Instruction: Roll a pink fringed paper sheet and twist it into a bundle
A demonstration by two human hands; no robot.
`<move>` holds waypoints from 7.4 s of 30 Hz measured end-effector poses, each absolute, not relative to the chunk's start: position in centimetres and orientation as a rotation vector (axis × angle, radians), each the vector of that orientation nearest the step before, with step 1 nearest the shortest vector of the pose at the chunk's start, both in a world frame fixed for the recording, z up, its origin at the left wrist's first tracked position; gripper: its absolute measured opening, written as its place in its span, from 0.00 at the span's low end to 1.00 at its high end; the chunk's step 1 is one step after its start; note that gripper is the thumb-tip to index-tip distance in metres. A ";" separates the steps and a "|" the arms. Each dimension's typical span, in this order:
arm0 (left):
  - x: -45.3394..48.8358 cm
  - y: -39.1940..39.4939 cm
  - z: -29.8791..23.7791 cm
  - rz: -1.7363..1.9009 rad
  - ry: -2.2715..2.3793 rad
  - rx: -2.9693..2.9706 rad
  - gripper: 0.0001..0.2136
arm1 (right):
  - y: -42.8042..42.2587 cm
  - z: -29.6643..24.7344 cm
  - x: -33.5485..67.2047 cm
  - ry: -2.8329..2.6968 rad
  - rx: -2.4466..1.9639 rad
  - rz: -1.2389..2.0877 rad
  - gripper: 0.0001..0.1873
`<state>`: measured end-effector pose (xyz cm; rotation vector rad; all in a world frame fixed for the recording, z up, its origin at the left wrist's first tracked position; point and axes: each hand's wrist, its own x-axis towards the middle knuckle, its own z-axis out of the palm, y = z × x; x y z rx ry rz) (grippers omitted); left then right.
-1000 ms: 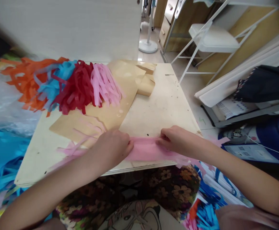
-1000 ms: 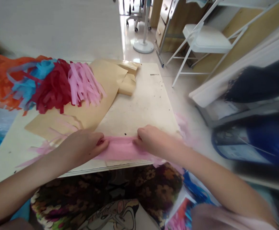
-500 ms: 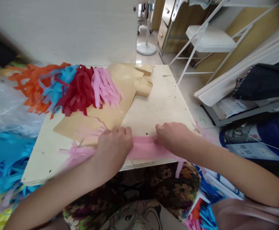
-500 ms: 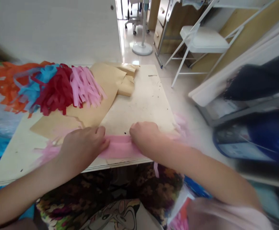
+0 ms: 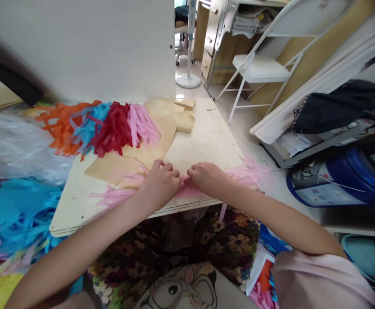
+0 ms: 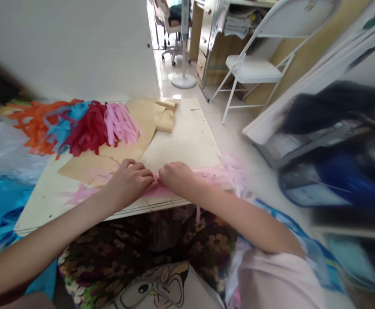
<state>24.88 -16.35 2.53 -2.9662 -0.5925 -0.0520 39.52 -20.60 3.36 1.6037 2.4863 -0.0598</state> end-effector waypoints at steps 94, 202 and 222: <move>22.4 -21.7 -1.1 -0.512 -0.750 -2.898 0.08 | -27.0 0.0 38.4 2.696 2.005 0.217 0.10; 22.0 -24.2 -3.3 -0.631 -0.898 -2.702 0.16 | -27.7 -1.4 32.6 2.101 1.987 0.617 0.26; 22.4 -24.7 -3.4 -0.513 -0.975 -2.651 0.13 | -28.9 -1.8 38.5 2.164 2.250 0.793 0.23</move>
